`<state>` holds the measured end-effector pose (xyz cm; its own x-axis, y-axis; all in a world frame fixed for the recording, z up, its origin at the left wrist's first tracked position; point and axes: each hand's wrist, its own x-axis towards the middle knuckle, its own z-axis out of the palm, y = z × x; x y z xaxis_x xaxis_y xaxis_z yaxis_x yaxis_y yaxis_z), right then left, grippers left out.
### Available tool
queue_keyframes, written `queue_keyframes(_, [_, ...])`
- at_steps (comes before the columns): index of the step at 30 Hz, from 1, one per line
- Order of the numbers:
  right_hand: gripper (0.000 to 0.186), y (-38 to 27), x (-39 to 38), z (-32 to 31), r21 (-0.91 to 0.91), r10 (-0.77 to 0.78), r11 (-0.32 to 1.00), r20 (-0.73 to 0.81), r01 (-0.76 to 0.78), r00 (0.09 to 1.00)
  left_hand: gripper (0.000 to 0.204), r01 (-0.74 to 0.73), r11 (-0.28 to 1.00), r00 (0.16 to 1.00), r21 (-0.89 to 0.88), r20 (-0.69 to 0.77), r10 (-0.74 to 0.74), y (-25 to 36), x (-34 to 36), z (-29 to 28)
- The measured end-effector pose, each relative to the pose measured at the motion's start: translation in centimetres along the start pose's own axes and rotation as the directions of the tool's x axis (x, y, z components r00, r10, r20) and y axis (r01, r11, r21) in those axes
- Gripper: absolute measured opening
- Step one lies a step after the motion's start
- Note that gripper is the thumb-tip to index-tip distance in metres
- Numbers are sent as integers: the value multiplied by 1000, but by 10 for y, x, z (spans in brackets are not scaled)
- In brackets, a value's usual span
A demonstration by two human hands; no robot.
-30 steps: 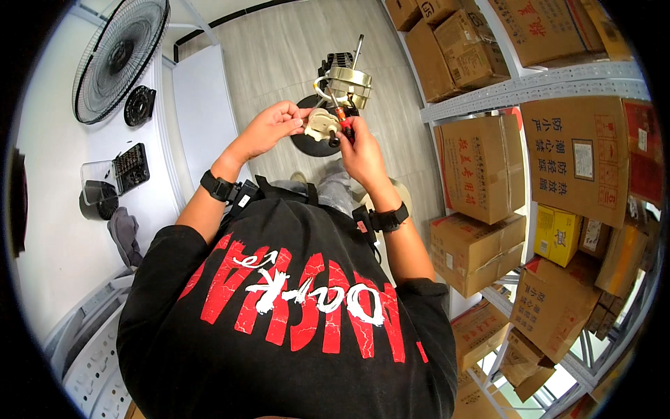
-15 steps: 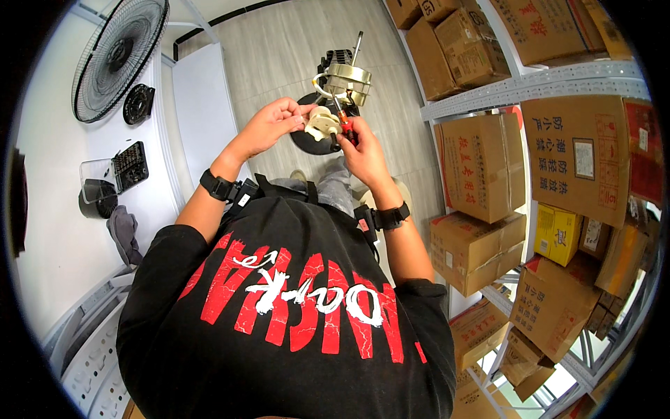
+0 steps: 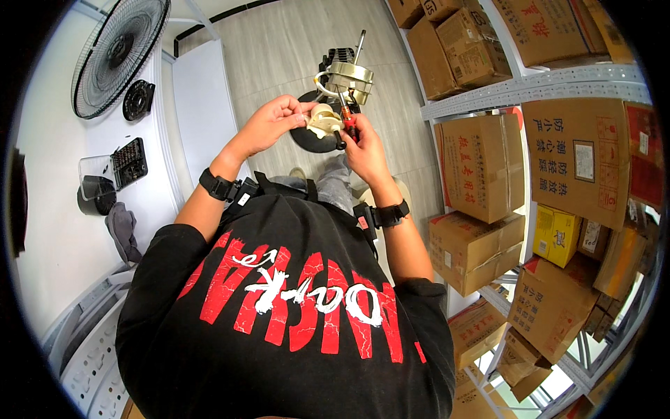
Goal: The person uses a screwdriver to disassemble a small electrical component, likely a fan motor or switch, held in a stand. They remove a white plastic part, manipulate internal wires, and attempt to reassemble the unit.
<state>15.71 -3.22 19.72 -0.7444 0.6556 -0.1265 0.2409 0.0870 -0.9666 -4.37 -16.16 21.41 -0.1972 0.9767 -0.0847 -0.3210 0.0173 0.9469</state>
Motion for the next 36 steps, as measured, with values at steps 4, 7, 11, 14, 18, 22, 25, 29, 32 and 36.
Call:
queue_keyframes(4, [14, -4, 0, 0, -11, 2, 1000, 1, -2, 1000, 5, -8, 1000, 1000, 4, 5, 8, 3, -1, 1])
queue_keyframes(7, [14, -4, 0, -1, -10, -2, 1000, -4, 2, 1000, 5, -6, 1000, 1000, 15, 5, 6, 4, -1, 2])
queue_keyframes(11, [14, -6, -1, -1, -16, 17, 1000, -8, -17, 1000, 4, -9, 999, 1000, 35, 5, 9, 5, -2, 3])
queue_keyframes(14, [14, -4, -2, -1, -4, 10, 1000, -12, -10, 1000, 4, -28, 998, 1000, 52, 10, 28, 4, -2, 4])
queue_keyframes(18, [15, -9, -5, 0, -117, -75, 991, -65, 67, 995, 3, -76, 994, 997, 83, 30, 74, 4, -4, 5])
queue_keyframes(22, [16, -8, -9, 1, -203, -210, 961, -85, 189, 974, 3, -160, 980, 985, 115, 77, 152, 6, -7, 6])
queue_keyframes(25, [17, -18, -10, 2, -271, -272, 932, -88, 239, 958, 4, -186, 977, 980, 103, 84, 178, 8, -7, 6])
queue_keyframes(29, [19, -24, -11, 2, -354, -319, 893, -63, 278, 946, 4, -186, 977, 981, 108, 81, 178, 6, -6, 4])
queue_keyframes(32, [21, -28, -9, 2, -396, -398, 848, -34, 353, 917, 4, -148, 981, 986, 128, 93, 136, 9, -7, 1])
queue_keyframes(36, [22, -30, -7, 2, -420, -544, 768, -30, 484, 838, 6, -250, 967, 963, 43, 111, 244, 8, -8, 6])
